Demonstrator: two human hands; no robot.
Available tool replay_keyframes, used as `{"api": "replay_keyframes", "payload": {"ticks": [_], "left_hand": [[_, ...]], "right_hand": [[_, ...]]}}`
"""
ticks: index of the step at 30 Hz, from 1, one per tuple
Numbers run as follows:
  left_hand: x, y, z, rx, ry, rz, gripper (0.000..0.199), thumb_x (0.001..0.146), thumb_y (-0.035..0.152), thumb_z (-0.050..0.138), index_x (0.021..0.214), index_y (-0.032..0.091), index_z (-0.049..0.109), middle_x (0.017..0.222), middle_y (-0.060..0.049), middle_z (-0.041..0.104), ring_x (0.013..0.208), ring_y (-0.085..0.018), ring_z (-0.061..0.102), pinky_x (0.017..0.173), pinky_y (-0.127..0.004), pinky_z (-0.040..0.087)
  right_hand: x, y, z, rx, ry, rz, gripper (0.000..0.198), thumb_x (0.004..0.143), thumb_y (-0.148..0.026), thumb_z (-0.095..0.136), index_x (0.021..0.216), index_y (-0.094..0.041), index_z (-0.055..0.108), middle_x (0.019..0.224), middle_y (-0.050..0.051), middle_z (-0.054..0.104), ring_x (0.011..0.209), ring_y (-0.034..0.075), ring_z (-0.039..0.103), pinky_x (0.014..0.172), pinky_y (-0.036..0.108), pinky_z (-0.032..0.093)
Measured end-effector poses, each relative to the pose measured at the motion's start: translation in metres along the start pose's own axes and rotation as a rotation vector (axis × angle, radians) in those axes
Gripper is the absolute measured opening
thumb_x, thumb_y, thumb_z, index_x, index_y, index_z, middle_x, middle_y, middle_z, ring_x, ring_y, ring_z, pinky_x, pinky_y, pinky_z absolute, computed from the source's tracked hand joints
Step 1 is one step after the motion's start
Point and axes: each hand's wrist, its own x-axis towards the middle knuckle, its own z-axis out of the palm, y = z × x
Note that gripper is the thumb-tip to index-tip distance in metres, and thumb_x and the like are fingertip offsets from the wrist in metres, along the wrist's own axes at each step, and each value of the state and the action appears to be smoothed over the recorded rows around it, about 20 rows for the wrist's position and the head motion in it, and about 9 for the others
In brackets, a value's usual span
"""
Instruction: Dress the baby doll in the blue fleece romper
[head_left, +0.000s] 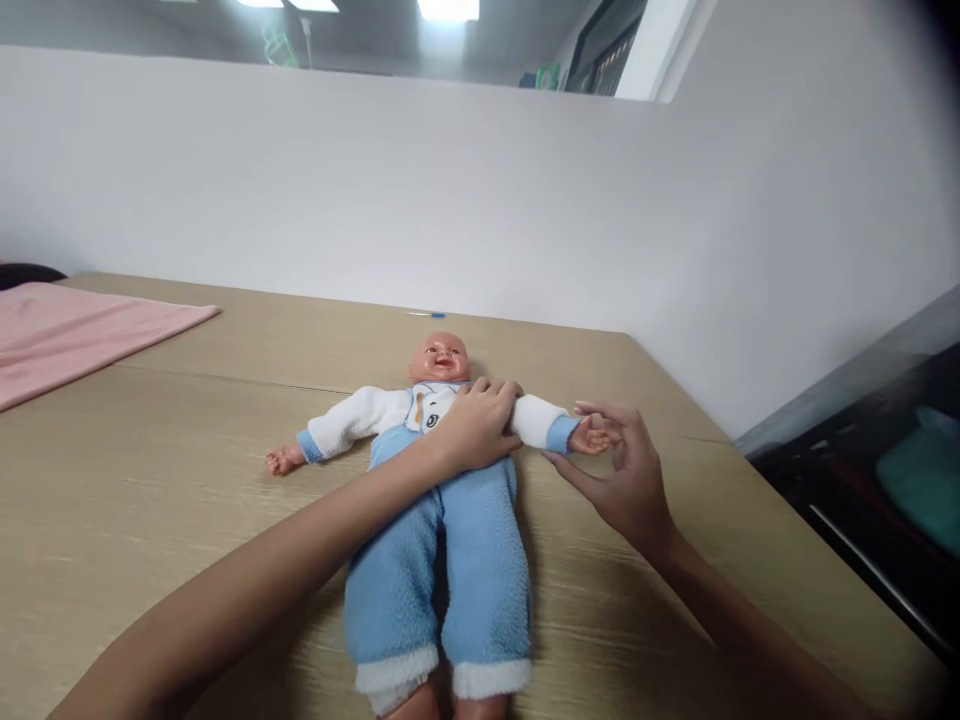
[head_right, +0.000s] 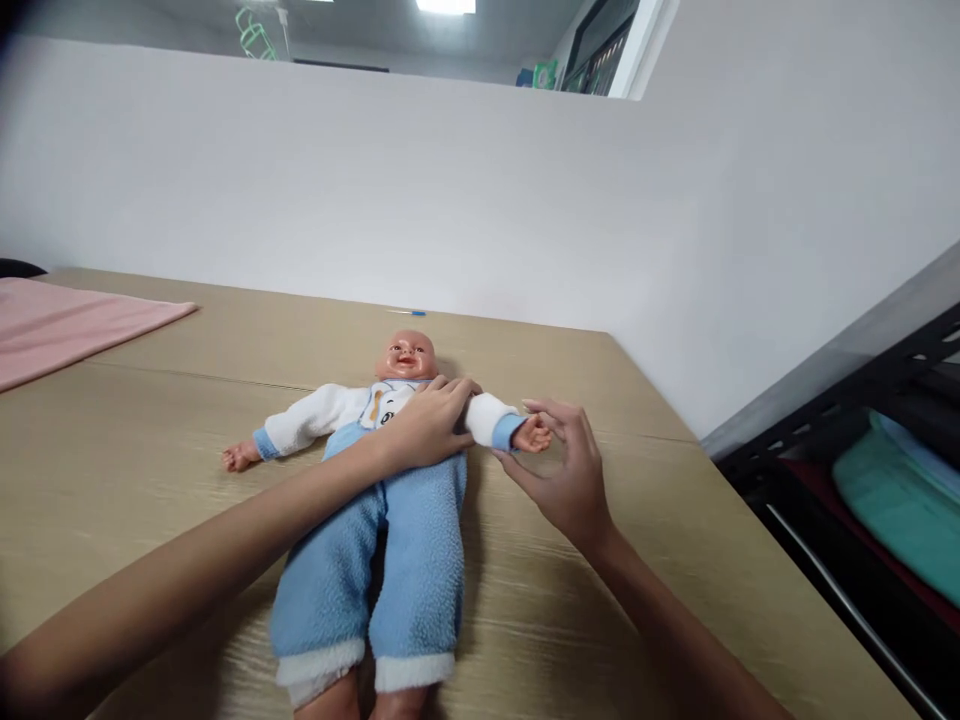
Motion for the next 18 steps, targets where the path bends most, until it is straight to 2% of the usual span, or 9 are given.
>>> {"api": "replay_keyframes", "payload": {"ticks": [2,4,7,9,13,15,18], "left_hand": [[-0.003,-0.004,0.0,-0.037,0.044,-0.001,0.039,0.098,0.032,0.066,0.132,0.015,0.06,0.132,-0.014,0.073,0.116,-0.034,0.061,0.103,-0.048,0.051],[-0.006,-0.009,-0.001,-0.114,0.099,-0.012,0.035,0.099,0.034,0.065,0.128,0.016,0.063,0.126,-0.014,0.074,0.111,-0.033,0.062,0.1,-0.047,0.051],[-0.012,-0.019,-0.004,-0.293,0.206,-0.048,0.033,0.097,0.035,0.066,0.124,0.017,0.065,0.12,-0.012,0.076,0.107,-0.031,0.064,0.097,-0.044,0.052],[-0.017,-0.025,-0.006,-0.439,0.282,-0.076,0.034,0.094,0.034,0.068,0.123,0.017,0.066,0.12,-0.011,0.076,0.109,-0.03,0.066,0.099,-0.043,0.052],[-0.028,-0.035,-0.01,-0.74,0.428,-0.096,0.045,0.093,0.031,0.069,0.134,0.016,0.065,0.138,-0.013,0.074,0.128,-0.029,0.067,0.113,-0.042,0.049],[-0.031,-0.039,-0.012,-0.879,0.484,-0.125,0.049,0.093,0.036,0.072,0.138,0.016,0.065,0.145,-0.014,0.073,0.135,-0.03,0.066,0.119,-0.042,0.046],[-0.035,-0.045,-0.018,-1.097,0.577,-0.227,0.05,0.091,0.046,0.079,0.132,0.018,0.071,0.14,-0.013,0.076,0.135,-0.031,0.067,0.12,-0.042,0.047]], "right_hand": [[-0.007,0.002,0.008,0.099,0.052,0.037,0.071,0.088,-0.035,0.091,0.148,-0.029,0.054,0.149,0.016,0.06,0.137,0.035,0.063,0.114,0.054,0.055],[-0.014,0.012,0.014,0.111,0.063,0.065,0.077,0.091,-0.036,0.089,0.155,-0.028,0.047,0.154,0.017,0.056,0.141,0.036,0.061,0.119,0.057,0.052],[-0.019,0.028,0.02,0.056,-0.096,0.129,0.067,0.096,-0.04,0.081,0.154,-0.027,0.05,0.148,0.017,0.062,0.131,0.035,0.067,0.119,0.062,0.051],[-0.021,0.028,0.023,0.037,-0.239,0.141,0.054,0.1,-0.042,0.075,0.149,-0.027,0.058,0.147,0.016,0.063,0.135,0.036,0.064,0.121,0.064,0.048],[-0.022,0.005,0.038,0.105,-0.42,0.14,0.047,0.101,-0.04,0.072,0.146,-0.028,0.066,0.153,0.016,0.062,0.148,0.037,0.056,0.129,0.067,0.039],[-0.021,-0.013,0.051,0.235,-0.479,0.19,0.044,0.101,-0.039,0.072,0.143,-0.028,0.067,0.151,0.015,0.065,0.146,0.036,0.058,0.128,0.064,0.041],[-0.015,-0.039,0.074,0.562,-0.516,0.321,0.035,0.102,-0.039,0.069,0.136,-0.029,0.068,0.143,0.011,0.072,0.136,0.031,0.066,0.122,0.055,0.051]]}}
